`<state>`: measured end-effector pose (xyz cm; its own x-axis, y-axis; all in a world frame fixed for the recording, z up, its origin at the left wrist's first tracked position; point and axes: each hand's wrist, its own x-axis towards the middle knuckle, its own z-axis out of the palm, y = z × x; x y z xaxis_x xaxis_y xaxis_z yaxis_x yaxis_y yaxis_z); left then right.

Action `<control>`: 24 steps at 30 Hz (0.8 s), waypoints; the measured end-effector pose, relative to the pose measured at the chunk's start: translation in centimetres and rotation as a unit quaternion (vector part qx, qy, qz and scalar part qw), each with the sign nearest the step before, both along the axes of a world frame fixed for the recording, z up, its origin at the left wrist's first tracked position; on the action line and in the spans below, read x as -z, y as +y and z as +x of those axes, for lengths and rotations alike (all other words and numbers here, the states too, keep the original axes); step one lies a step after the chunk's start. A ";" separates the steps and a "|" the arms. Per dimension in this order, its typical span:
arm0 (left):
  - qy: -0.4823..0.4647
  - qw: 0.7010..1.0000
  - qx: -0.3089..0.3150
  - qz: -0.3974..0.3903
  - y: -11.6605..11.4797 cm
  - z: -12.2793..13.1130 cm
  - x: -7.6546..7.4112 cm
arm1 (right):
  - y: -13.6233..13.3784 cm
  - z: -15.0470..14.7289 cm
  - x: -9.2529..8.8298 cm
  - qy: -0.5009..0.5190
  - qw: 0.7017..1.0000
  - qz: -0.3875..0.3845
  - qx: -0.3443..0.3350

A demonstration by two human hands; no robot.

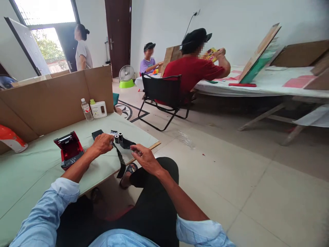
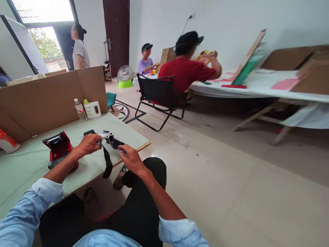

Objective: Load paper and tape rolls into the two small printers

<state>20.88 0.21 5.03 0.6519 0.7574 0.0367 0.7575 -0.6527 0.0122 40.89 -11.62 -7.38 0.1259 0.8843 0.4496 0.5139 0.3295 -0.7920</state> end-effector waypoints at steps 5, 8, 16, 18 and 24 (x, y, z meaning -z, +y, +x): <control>-0.050 0.998 0.040 0.003 -1.7 -2.2 -2.1 | -0.1 -3.0 0.9 -0.025 0.999 -0.015 -0.033; -0.103 0.993 0.065 -0.004 -2.7 -3.5 -2.6 | 0.4 -5.9 1.2 -0.022 0.999 0.024 -0.021; -0.199 0.977 0.076 -0.033 -4.2 -6.2 -2.2 | 1.2 -10.5 -1.2 0.086 0.980 0.175 -0.047; -0.227 0.969 0.081 -0.053 -4.6 -7.0 -2.2 | 1.5 -10.5 -1.7 0.100 0.977 0.177 -0.067; -0.272 0.956 0.069 -0.087 -6.5 -9.7 -1.4 | 2.4 -10.6 -1.3 0.107 0.969 0.190 -0.117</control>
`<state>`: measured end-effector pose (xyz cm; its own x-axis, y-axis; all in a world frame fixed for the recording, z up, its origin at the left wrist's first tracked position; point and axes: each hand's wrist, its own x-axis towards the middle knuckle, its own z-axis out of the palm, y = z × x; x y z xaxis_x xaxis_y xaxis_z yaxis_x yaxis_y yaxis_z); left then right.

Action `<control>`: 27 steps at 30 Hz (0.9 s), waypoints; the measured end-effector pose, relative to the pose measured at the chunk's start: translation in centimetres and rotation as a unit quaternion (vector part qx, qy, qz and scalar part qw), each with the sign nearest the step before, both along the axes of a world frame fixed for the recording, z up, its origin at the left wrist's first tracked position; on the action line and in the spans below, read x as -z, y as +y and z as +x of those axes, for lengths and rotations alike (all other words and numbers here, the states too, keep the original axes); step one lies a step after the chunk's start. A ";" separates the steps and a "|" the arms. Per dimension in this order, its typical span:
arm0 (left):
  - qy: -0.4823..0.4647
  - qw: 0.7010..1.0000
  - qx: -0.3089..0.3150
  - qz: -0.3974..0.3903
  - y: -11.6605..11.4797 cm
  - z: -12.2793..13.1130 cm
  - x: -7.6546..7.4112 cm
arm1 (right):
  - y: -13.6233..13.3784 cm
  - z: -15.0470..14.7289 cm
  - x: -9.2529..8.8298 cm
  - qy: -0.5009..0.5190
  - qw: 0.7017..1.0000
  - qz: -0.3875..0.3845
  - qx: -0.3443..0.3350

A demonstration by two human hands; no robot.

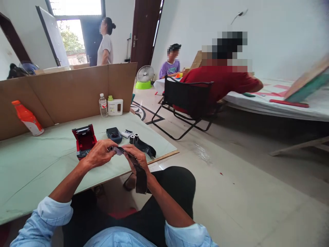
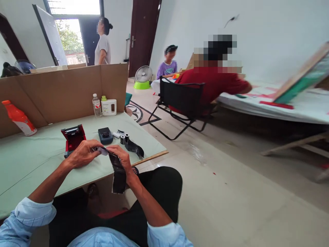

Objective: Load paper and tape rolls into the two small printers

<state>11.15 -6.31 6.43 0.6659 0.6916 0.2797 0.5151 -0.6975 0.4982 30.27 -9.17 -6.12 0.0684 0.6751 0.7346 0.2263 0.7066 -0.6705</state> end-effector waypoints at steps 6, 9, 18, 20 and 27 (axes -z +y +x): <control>-0.069 0.996 -0.046 0.023 -0.9 -3.9 1.9 | 0.1 -2.1 -1.8 -0.039 0.996 -0.027 -0.077; -0.108 0.990 -0.068 0.064 0.0 -6.4 2.1 | 1.7 -3.9 -3.6 -0.061 0.992 -0.016 -0.111; -0.129 0.975 -0.174 0.044 4.2 -12.3 3.6 | 8.2 -8.6 -5.9 -0.195 0.967 -0.041 -0.161; -0.121 0.974 -0.190 0.020 4.8 -12.8 4.4 | 8.9 -9.1 -5.6 -0.219 0.961 -0.052 -0.158; -0.063 0.976 -0.208 -0.017 6.1 -13.0 5.5 | 9.9 -9.5 -4.2 -0.286 0.946 -0.074 -0.134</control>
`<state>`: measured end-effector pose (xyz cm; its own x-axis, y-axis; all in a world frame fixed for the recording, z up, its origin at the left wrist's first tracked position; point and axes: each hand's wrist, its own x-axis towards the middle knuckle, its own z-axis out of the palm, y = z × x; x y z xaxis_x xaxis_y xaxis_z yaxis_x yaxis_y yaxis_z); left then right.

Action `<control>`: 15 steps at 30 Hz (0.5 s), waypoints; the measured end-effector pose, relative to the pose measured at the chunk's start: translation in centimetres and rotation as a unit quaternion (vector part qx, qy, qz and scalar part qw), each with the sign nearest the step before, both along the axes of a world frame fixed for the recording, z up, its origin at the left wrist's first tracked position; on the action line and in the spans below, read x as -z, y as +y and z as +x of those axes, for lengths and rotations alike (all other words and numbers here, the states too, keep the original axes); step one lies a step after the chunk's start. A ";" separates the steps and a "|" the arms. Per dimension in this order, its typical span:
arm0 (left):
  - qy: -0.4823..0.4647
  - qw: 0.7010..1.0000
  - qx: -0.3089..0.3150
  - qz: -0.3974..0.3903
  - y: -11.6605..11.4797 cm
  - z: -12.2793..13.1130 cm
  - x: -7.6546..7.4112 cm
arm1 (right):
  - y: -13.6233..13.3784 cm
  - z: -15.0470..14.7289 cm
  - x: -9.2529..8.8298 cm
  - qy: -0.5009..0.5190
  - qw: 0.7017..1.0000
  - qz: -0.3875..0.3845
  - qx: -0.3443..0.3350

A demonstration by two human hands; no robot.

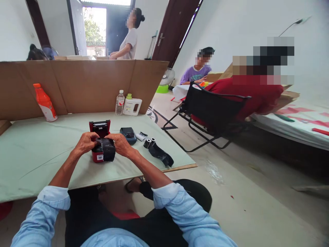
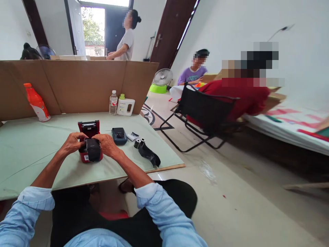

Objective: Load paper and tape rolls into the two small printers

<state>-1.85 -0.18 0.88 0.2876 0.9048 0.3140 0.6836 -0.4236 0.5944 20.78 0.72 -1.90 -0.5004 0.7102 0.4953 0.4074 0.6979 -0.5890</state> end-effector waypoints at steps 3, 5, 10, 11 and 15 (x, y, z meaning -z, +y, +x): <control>0.011 0.999 0.000 -0.030 0.2 0.1 -0.2 | 0.1 -0.1 0.1 -0.025 1.000 0.004 0.011; 0.017 0.999 0.007 -0.051 0.2 0.3 -0.5 | 0.1 -0.2 0.0 -0.047 0.999 0.005 0.021; 0.069 0.996 0.004 -0.060 0.0 0.7 -1.1 | -0.2 -0.6 -0.3 -0.112 0.993 0.003 0.038; 0.081 0.995 0.002 -0.057 0.0 0.8 -1.2 | -0.2 -0.7 -0.4 -0.123 0.992 0.002 0.041; 0.110 0.992 0.001 -0.067 0.3 1.2 -1.7 | -0.4 -1.0 -1.1 -0.166 0.985 -0.012 0.052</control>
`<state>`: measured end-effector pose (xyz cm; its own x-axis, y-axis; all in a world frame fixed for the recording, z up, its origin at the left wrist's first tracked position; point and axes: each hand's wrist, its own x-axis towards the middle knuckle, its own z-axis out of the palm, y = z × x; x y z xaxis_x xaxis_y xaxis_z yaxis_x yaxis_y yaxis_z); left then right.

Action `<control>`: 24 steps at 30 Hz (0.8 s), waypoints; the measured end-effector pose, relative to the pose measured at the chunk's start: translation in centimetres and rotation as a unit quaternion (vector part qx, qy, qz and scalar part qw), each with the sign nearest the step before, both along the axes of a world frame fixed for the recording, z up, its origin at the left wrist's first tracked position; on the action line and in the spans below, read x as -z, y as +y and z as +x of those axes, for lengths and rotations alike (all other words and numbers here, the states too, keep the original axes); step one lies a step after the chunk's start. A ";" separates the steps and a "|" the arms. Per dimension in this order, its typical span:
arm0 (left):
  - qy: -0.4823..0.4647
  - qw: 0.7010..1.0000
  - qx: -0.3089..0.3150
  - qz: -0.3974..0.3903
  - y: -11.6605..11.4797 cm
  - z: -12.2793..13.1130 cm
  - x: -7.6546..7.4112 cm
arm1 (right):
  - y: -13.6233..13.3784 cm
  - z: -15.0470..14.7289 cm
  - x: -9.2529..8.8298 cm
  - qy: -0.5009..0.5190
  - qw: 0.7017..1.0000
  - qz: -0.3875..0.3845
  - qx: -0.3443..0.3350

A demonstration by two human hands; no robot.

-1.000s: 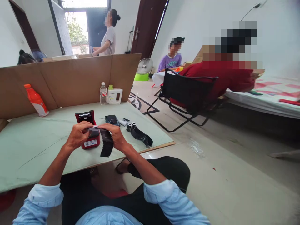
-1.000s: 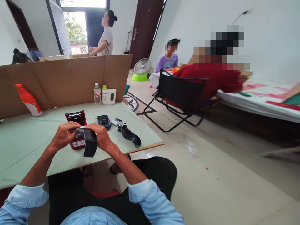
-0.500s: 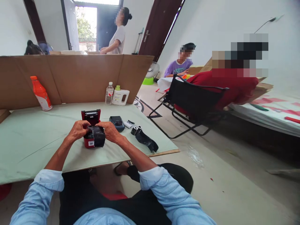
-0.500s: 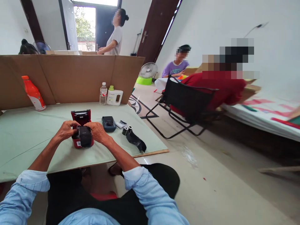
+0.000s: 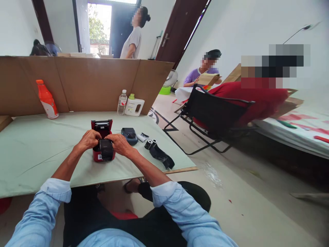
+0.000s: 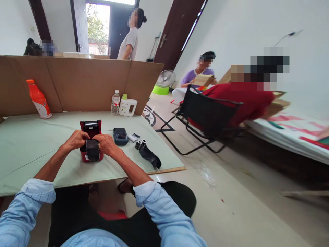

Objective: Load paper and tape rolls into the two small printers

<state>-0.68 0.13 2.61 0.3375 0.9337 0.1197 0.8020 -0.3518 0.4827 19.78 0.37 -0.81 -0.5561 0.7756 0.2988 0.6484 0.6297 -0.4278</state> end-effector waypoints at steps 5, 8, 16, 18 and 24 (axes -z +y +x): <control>0.065 0.998 -0.022 -0.010 0.6 0.8 -0.4 | -0.2 -0.2 -0.9 -0.043 0.999 -0.013 0.025; 0.091 0.995 -0.038 -0.009 0.9 1.0 -0.3 | -0.3 -0.2 -1.1 -0.053 0.998 -0.011 0.027; 0.059 0.997 0.021 -0.046 1.2 0.4 -0.1 | -0.5 0.0 -0.2 -0.020 0.999 0.025 -0.016; 0.014 0.998 0.043 -0.040 1.0 -0.3 0.1 | -0.5 0.1 0.5 0.006 0.998 0.050 -0.024; -0.110 0.979 -0.128 0.117 2.3 -3.1 0.4 | -0.9 0.4 2.6 0.080 0.983 0.162 -0.035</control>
<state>-3.77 2.38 2.21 0.0372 0.9224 0.3843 0.7639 -0.2742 0.5842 20.13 -0.57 -3.38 -0.5308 0.5868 0.6115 0.5396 0.7904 -0.2901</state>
